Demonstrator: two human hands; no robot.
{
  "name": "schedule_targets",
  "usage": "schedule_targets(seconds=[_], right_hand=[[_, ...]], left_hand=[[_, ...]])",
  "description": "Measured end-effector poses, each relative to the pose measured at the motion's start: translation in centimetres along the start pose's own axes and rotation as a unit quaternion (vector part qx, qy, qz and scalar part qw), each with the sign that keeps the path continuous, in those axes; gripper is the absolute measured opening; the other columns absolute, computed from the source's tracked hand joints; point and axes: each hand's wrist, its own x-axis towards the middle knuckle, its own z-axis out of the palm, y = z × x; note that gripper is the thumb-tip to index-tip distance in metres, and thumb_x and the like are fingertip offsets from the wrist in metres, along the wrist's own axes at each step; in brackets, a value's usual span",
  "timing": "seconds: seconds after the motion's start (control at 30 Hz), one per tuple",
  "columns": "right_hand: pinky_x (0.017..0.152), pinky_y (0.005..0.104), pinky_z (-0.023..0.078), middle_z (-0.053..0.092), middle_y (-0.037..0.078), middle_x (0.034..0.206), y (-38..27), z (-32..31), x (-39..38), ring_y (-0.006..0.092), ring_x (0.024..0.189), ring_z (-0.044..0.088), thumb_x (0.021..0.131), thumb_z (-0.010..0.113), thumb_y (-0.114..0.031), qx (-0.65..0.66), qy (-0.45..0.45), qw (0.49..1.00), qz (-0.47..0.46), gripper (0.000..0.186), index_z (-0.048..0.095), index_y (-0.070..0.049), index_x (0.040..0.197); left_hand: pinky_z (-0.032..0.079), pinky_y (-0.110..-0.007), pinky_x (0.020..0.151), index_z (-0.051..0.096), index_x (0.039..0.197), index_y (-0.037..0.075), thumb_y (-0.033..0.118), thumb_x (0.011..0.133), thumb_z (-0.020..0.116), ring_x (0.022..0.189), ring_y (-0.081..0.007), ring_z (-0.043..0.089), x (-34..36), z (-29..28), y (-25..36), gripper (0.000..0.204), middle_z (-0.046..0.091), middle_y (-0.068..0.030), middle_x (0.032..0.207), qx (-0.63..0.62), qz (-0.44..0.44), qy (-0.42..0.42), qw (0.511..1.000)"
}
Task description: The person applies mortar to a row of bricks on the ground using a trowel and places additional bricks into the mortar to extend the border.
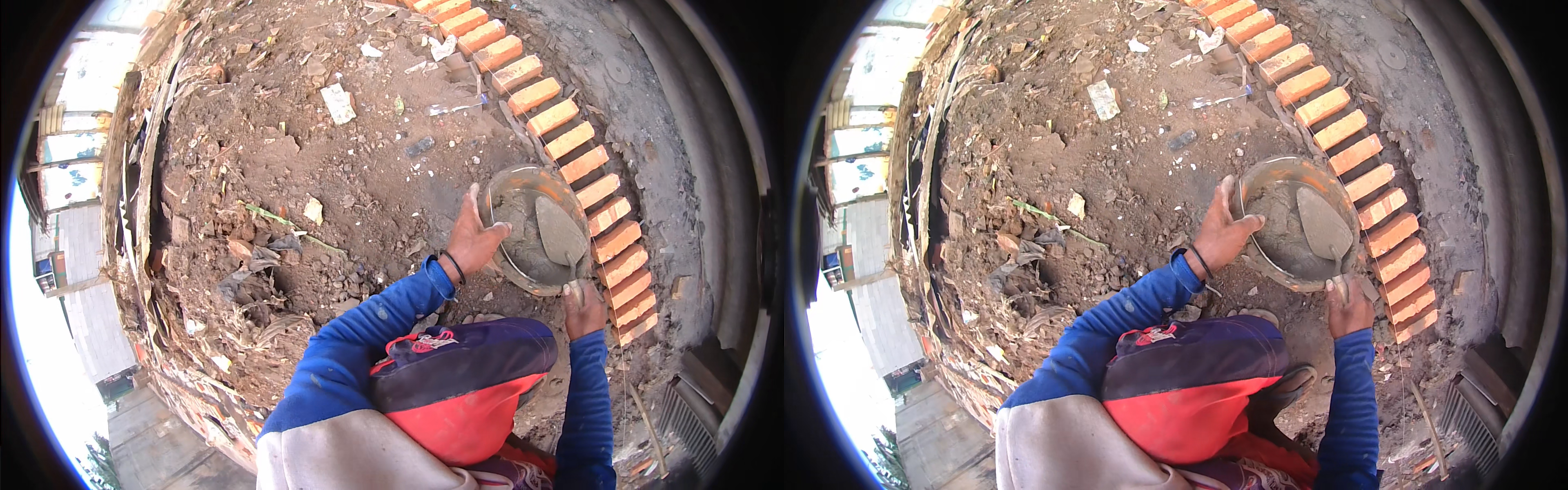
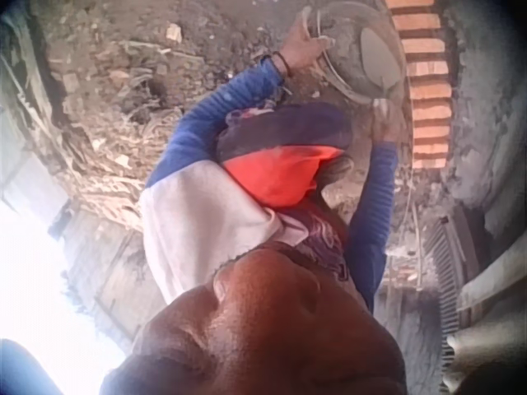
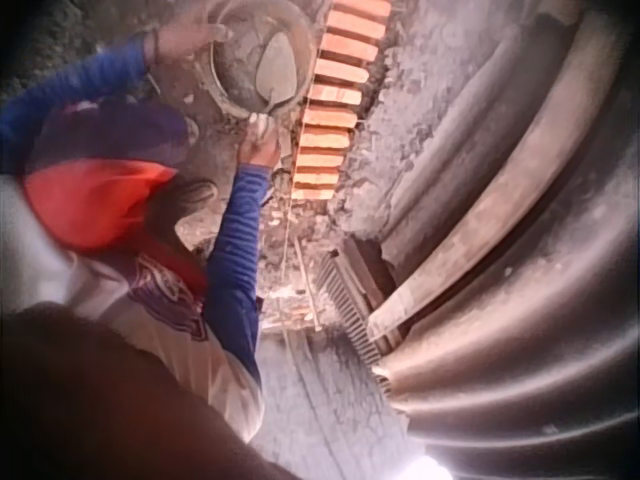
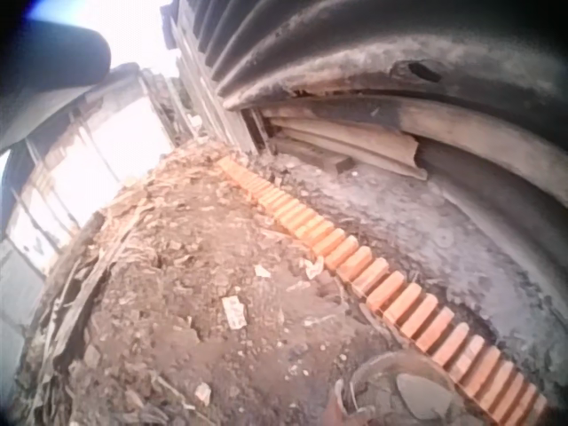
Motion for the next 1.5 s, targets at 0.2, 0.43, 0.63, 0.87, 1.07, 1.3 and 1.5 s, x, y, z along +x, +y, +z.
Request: schedule_targets(seconds=[0.2,0.43,0.63,0.87,1.07,1.3,1.5], right_hand=[[0.079,0.0494,0.050,0.067,0.021,0.099,-0.5,-6.3,5.7,0.0395,0.095,0.064,0.086,0.066,-0.024,-0.239,-0.115,0.964,0.016,0.033,0.054,-0.008,0.112],[0.089,0.0487,0.048,0.069,0.021,0.092,-6.7,-4.6,10.3,0.0357,0.095,0.066,0.094,0.054,-0.033,-0.294,-0.261,0.916,-0.075,0.035,0.060,-0.004,0.112],[0.093,0.0480,0.047,0.068,0.020,0.104,-4.2,-8.2,2.0,0.0362,0.102,0.063,0.097,0.051,-0.036,-0.217,-0.270,0.936,-0.059,0.038,0.063,-0.002,0.109],[0.085,0.0507,0.048,0.067,0.022,0.090,-2.0,-5.8,-0.7,0.0414,0.091,0.063,0.099,0.044,-0.044,-0.085,-0.301,0.950,0.023,0.043,0.063,-0.006,0.101],[0.080,0.0503,0.048,0.066,0.021,0.087,1.7,-3.2,-5.0,0.0427,0.088,0.063,0.097,0.050,-0.047,0.122,-0.252,0.960,0.025,0.044,0.065,-0.006,0.094],[0.072,0.0445,0.048,0.062,0.018,0.077,6.9,-5.5,-9.9,0.0368,0.077,0.063,0.097,0.054,-0.043,0.245,-0.074,0.956,0.141,0.042,0.063,-0.004,0.086],[0.073,0.0461,0.048,0.065,0.021,0.080,12.1,-3.1,-16.0,0.0407,0.079,0.063,0.096,0.052,-0.045,0.216,0.209,0.884,0.358,0.044,0.064,-0.003,0.094]], left_hand=[[0.050,-0.027,0.076,0.060,0.119,0.000,0.019,0.095,0.060,0.087,-0.0123,0.062,3.1,-0.9,-3.0,0.030,0.067,-0.0040,0.101,-0.195,-0.188,-0.048,0.961],[0.050,-0.027,0.079,0.062,0.116,-0.003,0.018,0.100,0.056,0.088,-0.0094,0.059,2.9,-0.1,-3.0,0.027,0.067,-0.0023,0.100,-0.236,-0.106,-0.092,0.962],[0.046,-0.025,0.086,0.062,0.119,-0.003,0.018,0.099,0.057,0.099,-0.0090,0.057,-0.3,-1.0,-1.6,0.029,0.065,-0.0021,0.109,-0.151,-0.077,-0.097,0.981],[0.036,-0.020,0.070,0.064,0.105,0.000,0.015,0.099,0.055,0.080,-0.0030,0.042,-3.8,1.9,1.6,0.018,0.052,0.0079,0.086,-0.021,-0.009,-0.154,0.988],[0.033,-0.023,0.064,0.059,0.088,0.002,0.020,0.099,0.056,0.077,-0.0042,0.037,-2.9,2.1,1.5,0.021,0.046,0.0074,0.079,0.039,0.031,-0.161,0.986],[0.043,-0.027,0.073,0.057,0.090,0.004,0.027,0.098,0.058,0.081,-0.0088,0.048,1.0,1.4,-0.7,0.025,0.053,0.0025,0.084,-0.096,-0.075,-0.120,0.985],[0.049,-0.035,0.088,0.054,0.123,0.000,0.036,0.096,0.061,0.102,-0.0188,0.058,2.1,1.2,-1.2,0.046,0.061,-0.0093,0.117,-0.124,-0.110,-0.133,0.977]])
